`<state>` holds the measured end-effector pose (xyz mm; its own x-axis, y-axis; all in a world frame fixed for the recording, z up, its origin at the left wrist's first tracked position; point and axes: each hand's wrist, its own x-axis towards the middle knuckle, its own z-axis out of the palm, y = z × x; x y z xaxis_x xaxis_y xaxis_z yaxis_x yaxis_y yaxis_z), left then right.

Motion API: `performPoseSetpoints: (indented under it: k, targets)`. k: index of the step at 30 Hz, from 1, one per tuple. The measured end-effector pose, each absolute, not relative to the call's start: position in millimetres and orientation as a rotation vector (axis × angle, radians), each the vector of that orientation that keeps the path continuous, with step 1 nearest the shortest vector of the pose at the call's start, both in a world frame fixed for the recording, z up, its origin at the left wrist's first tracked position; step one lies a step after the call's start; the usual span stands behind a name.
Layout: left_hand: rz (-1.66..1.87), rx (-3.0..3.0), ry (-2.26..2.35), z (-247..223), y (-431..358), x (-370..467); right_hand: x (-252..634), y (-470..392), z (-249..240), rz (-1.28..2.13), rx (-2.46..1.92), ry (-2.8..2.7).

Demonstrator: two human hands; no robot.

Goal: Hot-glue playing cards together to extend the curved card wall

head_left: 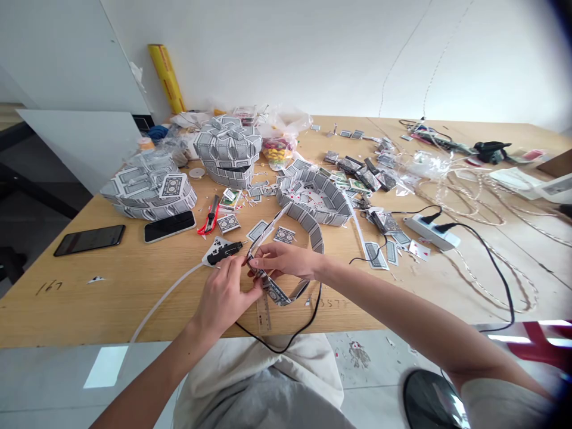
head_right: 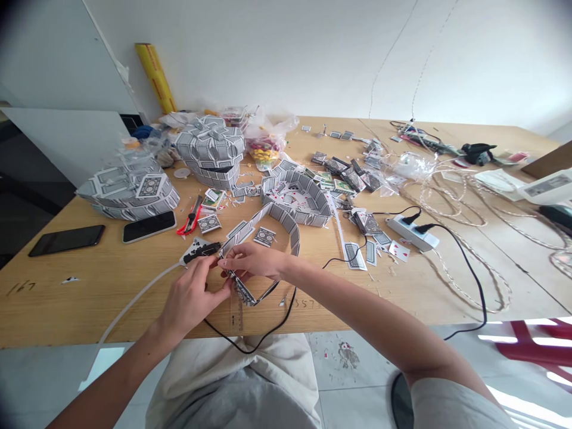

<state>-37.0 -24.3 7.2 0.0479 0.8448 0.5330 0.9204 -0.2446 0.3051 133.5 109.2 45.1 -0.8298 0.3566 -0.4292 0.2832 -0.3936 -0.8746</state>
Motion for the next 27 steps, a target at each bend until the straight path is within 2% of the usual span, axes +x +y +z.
performPoseSetpoints:
  k: [19,27]
  targets:
    - [-1.257,-2.130,-1.980,2,-31,-38,138,109,49,2.375,-0.929,-1.739]
    - [-1.256,-2.088,-1.940,3,-31,-34,137,111,47,2.363,-0.910,-1.758]
